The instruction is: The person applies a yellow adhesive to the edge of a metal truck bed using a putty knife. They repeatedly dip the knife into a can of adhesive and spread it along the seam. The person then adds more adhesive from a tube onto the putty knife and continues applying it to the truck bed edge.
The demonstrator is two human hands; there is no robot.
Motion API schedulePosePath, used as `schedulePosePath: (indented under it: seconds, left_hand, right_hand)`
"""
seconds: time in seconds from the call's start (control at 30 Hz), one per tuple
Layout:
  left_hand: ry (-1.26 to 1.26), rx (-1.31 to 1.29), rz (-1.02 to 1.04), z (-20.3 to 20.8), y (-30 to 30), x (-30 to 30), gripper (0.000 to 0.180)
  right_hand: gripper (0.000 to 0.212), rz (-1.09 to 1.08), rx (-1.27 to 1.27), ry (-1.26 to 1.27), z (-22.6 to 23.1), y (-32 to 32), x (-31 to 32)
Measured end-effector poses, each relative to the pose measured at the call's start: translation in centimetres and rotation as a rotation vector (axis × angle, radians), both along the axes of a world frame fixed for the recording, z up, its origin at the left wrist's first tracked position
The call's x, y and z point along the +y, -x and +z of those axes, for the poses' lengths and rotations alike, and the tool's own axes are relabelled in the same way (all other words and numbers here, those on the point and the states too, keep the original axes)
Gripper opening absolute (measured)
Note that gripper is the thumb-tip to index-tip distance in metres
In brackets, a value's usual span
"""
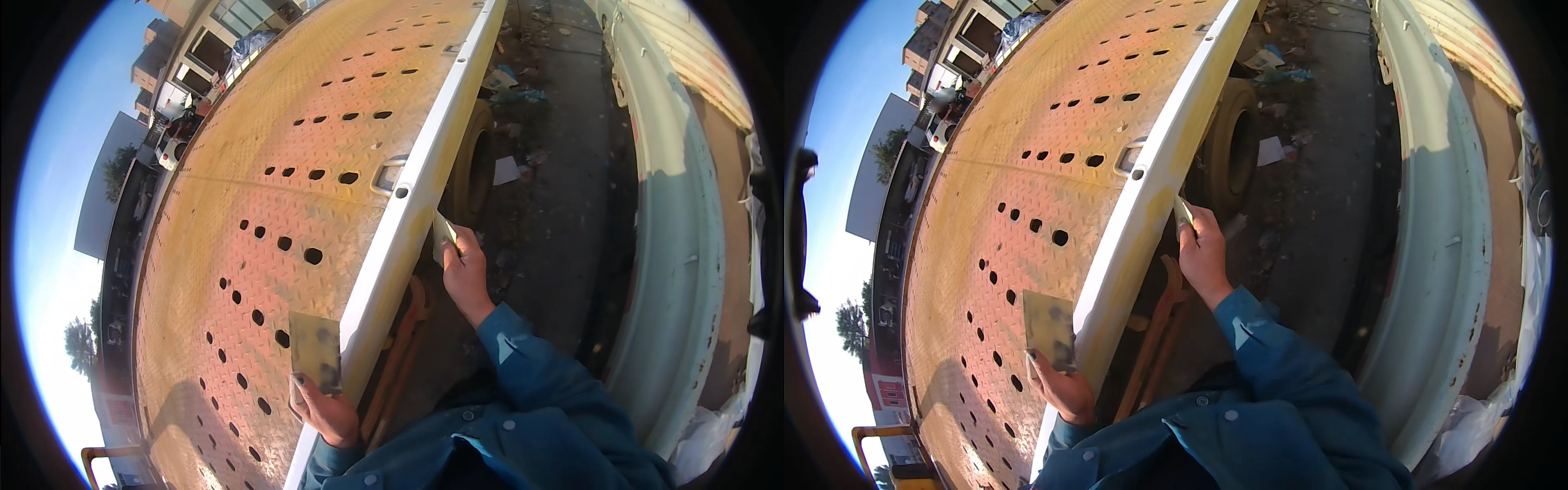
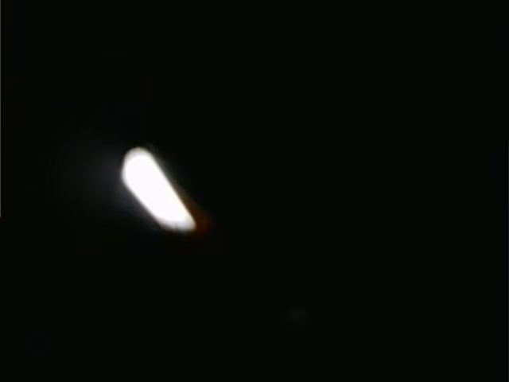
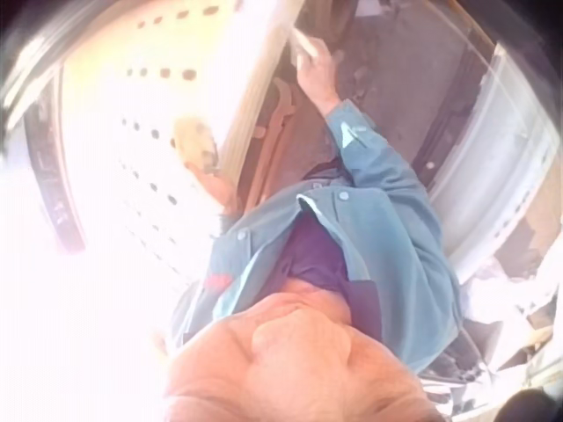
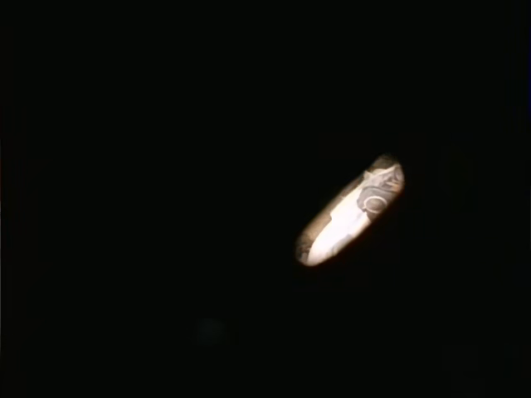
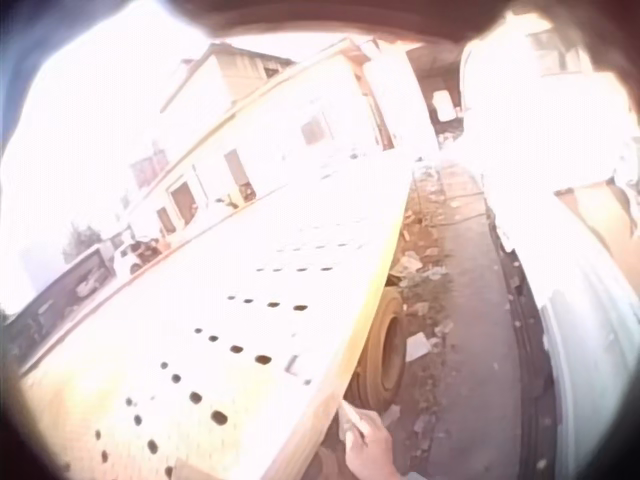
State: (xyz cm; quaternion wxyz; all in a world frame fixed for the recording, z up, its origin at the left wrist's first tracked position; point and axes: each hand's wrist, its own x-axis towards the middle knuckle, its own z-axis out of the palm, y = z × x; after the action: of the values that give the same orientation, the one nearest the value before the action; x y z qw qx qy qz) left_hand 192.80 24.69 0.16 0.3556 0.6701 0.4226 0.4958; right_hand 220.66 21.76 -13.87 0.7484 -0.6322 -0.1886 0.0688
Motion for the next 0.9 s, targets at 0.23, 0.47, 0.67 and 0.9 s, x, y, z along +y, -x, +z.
schedulePosePath:
  seconds: [0.23, 0.47, 0.67, 0.9]
  left_hand:
    - [-0.059, 0.095, 0.054, -0.4, 0.3, 0.2, 0.06]
    - [-0.305, 0.345, 0.1, -2.6, 2.7, 0.9, 0.037]
    - [-0.559, 0.674, 0.153, -3.7, 4.0, 1.4, 0.043]
    - [-0.379, 0.318, 0.21, -6.2, 4.3, -0.9, 0.046]
  right_hand:
    - [0.04, 0.03, -0.2, 0.037, 3.4, 2.6, 0.7]
    - [0.036, 0.063, -0.012, -0.042, -1.4, 0.9, -0.8]
    - [0.043, -0.054, -0.182, 0.067, -2.1, 1.2, 1.5]
    - [0.036, 0.379, 0.069, -0.102, -0.2, 2.8, -4.7]
